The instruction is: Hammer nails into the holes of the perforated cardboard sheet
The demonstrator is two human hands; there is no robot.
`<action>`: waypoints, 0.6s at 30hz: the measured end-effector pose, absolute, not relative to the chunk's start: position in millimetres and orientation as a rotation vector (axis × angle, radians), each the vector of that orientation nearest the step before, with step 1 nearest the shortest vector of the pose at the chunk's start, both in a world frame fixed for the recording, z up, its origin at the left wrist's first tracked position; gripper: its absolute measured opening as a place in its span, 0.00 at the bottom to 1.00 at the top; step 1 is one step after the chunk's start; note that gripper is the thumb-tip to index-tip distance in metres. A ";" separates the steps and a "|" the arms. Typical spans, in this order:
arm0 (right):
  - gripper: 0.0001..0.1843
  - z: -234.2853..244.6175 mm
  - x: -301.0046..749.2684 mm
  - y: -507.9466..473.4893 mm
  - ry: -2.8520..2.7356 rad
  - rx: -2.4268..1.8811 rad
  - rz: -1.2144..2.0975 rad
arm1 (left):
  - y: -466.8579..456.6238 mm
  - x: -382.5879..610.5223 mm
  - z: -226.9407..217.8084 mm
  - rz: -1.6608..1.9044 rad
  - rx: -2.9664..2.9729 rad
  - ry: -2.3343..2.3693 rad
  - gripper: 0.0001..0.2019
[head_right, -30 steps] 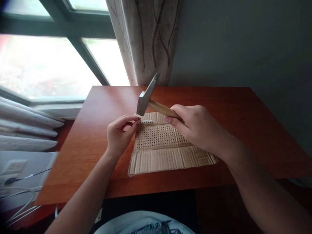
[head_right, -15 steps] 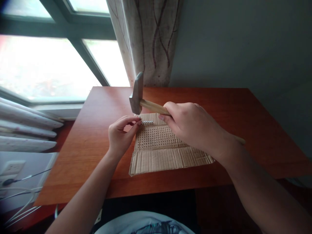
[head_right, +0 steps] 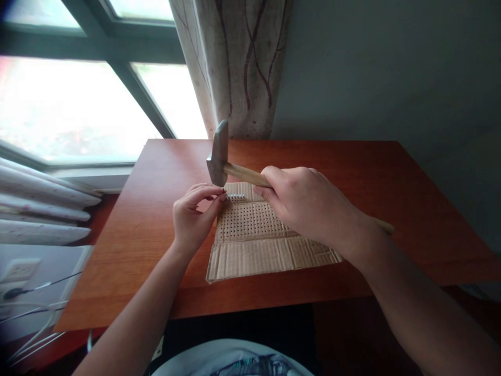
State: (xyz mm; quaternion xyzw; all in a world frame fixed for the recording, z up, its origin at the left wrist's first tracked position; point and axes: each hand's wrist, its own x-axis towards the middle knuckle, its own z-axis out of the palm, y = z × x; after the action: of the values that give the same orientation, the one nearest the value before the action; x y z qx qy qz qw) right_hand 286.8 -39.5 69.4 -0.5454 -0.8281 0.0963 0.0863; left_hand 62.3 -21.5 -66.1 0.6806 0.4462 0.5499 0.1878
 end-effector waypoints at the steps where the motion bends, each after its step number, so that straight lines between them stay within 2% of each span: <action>1: 0.11 68.6 286.6 -39.4 -2.475 -1.629 0.286 | -21.6 62.0 -65.7 1.546 1.922 1.256 0.05; 18: 0.12 64.7 286.4 -42.3 -2.527 -1.629 0.258 | -21.6 60.4 -65.6 1.494 1.915 1.315 0.03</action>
State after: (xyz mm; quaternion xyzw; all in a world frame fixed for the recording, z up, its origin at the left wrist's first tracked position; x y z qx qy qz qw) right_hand 286.4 -42.3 64.7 -0.5389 -0.8357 0.0852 0.0622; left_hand 60.4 -21.6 -65.6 0.6810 0.4675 0.5311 0.1887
